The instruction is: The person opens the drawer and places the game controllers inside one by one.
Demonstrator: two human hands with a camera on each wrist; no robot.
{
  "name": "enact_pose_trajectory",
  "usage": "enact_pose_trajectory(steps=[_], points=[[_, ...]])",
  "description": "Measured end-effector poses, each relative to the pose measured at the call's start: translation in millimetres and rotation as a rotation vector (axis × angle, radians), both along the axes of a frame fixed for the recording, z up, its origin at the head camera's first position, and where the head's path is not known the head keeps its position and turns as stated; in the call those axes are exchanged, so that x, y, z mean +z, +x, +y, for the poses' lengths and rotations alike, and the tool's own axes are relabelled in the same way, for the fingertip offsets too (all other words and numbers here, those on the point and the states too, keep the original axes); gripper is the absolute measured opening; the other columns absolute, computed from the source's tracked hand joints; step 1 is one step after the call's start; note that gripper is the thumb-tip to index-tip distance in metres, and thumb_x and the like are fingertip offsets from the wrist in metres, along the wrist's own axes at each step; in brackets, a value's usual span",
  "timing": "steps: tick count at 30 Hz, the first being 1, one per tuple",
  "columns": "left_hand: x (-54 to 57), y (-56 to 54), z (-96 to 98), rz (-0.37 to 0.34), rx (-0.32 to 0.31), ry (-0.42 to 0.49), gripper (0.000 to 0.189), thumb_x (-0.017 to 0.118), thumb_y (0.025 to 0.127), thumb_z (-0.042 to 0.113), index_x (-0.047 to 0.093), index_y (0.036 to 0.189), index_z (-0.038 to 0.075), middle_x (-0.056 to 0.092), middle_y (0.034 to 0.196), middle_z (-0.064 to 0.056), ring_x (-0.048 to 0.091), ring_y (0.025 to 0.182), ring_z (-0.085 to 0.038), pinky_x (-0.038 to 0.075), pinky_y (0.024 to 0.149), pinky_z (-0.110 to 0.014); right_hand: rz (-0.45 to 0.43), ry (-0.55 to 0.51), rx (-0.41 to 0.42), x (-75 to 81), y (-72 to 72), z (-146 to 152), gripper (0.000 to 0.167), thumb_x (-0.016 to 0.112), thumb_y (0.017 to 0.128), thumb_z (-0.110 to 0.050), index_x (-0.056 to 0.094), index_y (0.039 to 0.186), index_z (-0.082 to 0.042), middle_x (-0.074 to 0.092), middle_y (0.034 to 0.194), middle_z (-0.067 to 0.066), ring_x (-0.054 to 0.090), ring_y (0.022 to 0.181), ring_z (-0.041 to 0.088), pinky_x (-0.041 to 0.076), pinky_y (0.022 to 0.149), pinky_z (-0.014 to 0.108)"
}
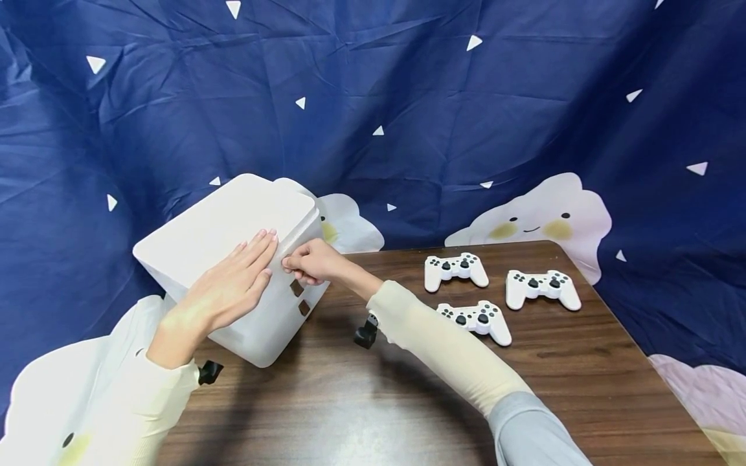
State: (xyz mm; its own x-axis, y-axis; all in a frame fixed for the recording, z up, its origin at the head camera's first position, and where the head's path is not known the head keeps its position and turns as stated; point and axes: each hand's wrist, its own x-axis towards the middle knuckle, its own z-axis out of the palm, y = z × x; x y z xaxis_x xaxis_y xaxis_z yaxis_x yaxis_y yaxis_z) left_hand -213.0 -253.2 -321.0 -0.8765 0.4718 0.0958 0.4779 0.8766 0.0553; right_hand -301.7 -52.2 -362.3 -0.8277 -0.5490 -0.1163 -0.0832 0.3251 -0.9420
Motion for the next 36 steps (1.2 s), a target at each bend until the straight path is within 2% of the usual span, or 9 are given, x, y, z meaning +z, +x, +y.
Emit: enact_pose_trajectory(steps=[7,14,25,36], points=[[0.8,0.1,0.1,-0.008,-0.006,0.007,0.060,0.032,0.115,0.027,0.021,0.169,0.004,0.015,0.180,-0.011,0.014,0.168,-0.031,0.017,0.138,-0.053,-0.004,-0.026,0.002,-3.0,3.3,9.6,0.032,0.067,0.105,-0.020,0.072,0.095,0.009,0.055,0.057,-0.005,0.041,0.042,0.005,0.033,0.040,0.017],[-0.3,-0.8,0.9,0.006,-0.014,0.009,0.060,0.033,0.115,0.027,0.022,0.169,0.003,0.015,0.180,-0.011,0.015,0.168,-0.031,0.017,0.138,-0.053,-0.027,-0.042,0.018,-4.3,7.5,24.1,0.032,0.067,0.105,-0.020,0.072,0.098,0.011,0.055,0.057,-0.005,0.041,0.042,0.006,0.031,0.040,0.017],[-0.3,-0.6,-1.0,0.009,-0.028,0.005,0.061,0.034,0.115,0.027,0.021,0.169,0.003,0.015,0.180,-0.012,0.015,0.167,-0.033,0.018,0.137,-0.055,0.004,-0.014,0.027,-4.3,20.8,49.1,0.033,0.068,0.104,-0.021,0.074,0.103,0.011,0.057,0.061,0.001,0.041,0.043,0.005,0.031,0.040,0.017],[0.5,0.2,-0.2,0.005,-0.022,0.011,0.061,0.033,0.115,0.029,0.021,0.170,0.004,0.016,0.180,-0.013,0.015,0.167,-0.033,0.017,0.137,-0.053,0.029,-0.014,0.051,-8.6,30.4,71.4,0.031,0.068,0.105,-0.024,0.075,0.101,0.007,0.058,0.064,-0.001,0.042,0.044,0.007,0.032,0.042,0.018]])
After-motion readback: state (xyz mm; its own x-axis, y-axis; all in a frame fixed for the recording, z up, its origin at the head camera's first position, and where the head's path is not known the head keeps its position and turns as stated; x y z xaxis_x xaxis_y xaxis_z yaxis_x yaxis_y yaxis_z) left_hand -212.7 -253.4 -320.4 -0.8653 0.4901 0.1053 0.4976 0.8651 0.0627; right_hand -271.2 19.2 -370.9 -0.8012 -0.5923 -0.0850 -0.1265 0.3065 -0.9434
